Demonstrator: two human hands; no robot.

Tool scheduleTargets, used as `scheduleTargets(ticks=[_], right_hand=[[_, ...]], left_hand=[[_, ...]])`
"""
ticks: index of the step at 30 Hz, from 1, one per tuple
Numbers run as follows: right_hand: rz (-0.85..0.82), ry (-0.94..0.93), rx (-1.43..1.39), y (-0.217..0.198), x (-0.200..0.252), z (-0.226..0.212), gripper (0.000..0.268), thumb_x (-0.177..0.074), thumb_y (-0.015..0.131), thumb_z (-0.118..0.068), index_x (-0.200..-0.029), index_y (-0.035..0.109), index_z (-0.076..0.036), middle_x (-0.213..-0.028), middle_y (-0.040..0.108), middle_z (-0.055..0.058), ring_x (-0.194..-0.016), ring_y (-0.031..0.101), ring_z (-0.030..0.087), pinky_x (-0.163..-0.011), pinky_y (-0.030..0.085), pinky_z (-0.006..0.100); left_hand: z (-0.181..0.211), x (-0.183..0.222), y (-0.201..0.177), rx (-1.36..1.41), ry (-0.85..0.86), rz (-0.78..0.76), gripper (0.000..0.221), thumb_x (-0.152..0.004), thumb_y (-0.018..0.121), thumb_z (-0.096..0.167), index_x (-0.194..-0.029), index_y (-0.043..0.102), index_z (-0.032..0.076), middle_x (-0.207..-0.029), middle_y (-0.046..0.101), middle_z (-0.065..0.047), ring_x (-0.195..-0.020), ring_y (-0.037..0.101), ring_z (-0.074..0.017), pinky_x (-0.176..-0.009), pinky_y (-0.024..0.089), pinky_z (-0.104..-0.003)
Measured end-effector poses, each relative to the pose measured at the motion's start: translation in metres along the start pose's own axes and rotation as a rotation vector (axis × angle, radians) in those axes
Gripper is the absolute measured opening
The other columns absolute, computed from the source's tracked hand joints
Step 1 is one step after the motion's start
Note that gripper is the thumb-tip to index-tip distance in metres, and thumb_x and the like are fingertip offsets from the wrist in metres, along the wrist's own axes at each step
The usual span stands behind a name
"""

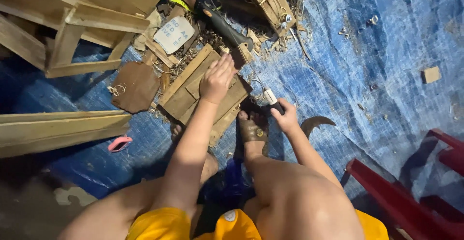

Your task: Sawing, hammering, and scraping wooden components to assemble a structure on a tarp.

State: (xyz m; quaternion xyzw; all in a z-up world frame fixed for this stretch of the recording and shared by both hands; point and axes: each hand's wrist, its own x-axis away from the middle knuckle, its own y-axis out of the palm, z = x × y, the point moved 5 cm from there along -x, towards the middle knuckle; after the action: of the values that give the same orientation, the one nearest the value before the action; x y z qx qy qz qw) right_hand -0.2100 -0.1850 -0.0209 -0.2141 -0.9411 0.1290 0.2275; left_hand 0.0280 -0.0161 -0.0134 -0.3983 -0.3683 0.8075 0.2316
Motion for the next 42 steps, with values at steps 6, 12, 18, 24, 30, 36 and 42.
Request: scheduleTargets(ticks=[6, 12, 18, 24, 30, 36, 42], right_hand=[[0.017, -0.058, 0.039, -0.006, 0.006, 0.003, 0.043, -0.084, 0.075, -0.057, -0.097, 0.072, -0.016, -0.062, 0.059, 0.011, -0.057, 0.057, 0.024, -0.056, 0.044, 0.036], [0.022, -0.041, 0.072, -0.008, 0.016, 0.004, 0.046, -0.085, 0.073, -0.059, -0.096, 0.071, -0.014, -0.063, 0.059, 0.015, -0.058, 0.059, 0.03, -0.056, 0.044, 0.04], [0.025, -0.008, 0.018, -0.005, 0.004, 0.022, 0.04, -0.089, 0.07, -0.056, -0.094, 0.072, -0.016, -0.065, 0.064, 0.01, -0.059, 0.061, 0.025, -0.059, 0.047, 0.036], [0.068, -0.047, -0.007, -0.004, -0.016, 0.015, 0.044, -0.087, 0.075, -0.049, -0.102, 0.071, -0.008, -0.077, 0.066, 0.021, -0.069, 0.062, 0.032, -0.067, 0.048, 0.045], [0.041, -0.003, 0.079, -0.002, -0.004, 0.012, 0.04, -0.084, 0.075, -0.056, -0.097, 0.073, -0.019, -0.065, 0.063, 0.009, -0.062, 0.065, 0.027, -0.059, 0.049, 0.036], [0.031, -0.019, 0.09, 0.002, 0.0, 0.015, 0.044, -0.082, 0.075, -0.059, -0.1, 0.073, -0.018, -0.07, 0.065, 0.013, -0.064, 0.067, 0.03, -0.06, 0.05, 0.039], [0.042, -0.065, 0.065, 0.005, 0.005, 0.016, 0.05, -0.08, 0.077, -0.061, -0.1, 0.071, -0.015, -0.066, 0.062, 0.016, -0.061, 0.066, 0.035, -0.056, 0.049, 0.041]], left_hand=[[0.004, -0.003, -0.004, -0.047, -0.035, 0.005, 0.03, -0.096, 0.074, 0.029, -0.119, 0.075, 0.01, -0.133, 0.069, -0.007, -0.128, 0.062, -0.0187, -0.107, 0.048, -0.036], [0.006, -0.006, -0.008, -0.033, -0.024, -0.017, 0.028, -0.097, 0.074, 0.03, -0.116, 0.076, 0.011, -0.132, 0.069, -0.007, -0.127, 0.062, -0.0169, -0.107, 0.047, -0.035], [-0.002, -0.005, -0.002, -0.005, -0.012, -0.008, 0.03, -0.095, 0.074, 0.026, -0.122, 0.074, 0.011, -0.133, 0.069, -0.006, -0.126, 0.064, -0.0192, -0.105, 0.05, -0.035], [0.004, -0.013, -0.005, 0.006, -0.013, -0.018, 0.03, -0.096, 0.074, 0.023, -0.124, 0.074, 0.01, -0.132, 0.069, -0.009, -0.124, 0.065, -0.0211, -0.103, 0.052, -0.036], [0.003, -0.007, -0.007, -0.021, -0.06, -0.042, 0.031, -0.095, 0.076, 0.028, -0.121, 0.075, 0.013, -0.13, 0.071, -0.004, -0.126, 0.063, -0.0163, -0.107, 0.048, -0.036], [0.008, -0.006, -0.009, -0.052, -0.046, -0.042, 0.029, -0.097, 0.074, 0.033, -0.12, 0.075, 0.015, -0.129, 0.072, -0.001, -0.126, 0.064, -0.0147, -0.109, 0.046, -0.035], [-0.001, -0.001, 0.001, -0.067, -0.042, -0.04, 0.028, -0.095, 0.076, 0.033, -0.116, 0.076, 0.016, -0.128, 0.072, -0.001, -0.125, 0.064, -0.015, -0.11, 0.046, -0.036]])
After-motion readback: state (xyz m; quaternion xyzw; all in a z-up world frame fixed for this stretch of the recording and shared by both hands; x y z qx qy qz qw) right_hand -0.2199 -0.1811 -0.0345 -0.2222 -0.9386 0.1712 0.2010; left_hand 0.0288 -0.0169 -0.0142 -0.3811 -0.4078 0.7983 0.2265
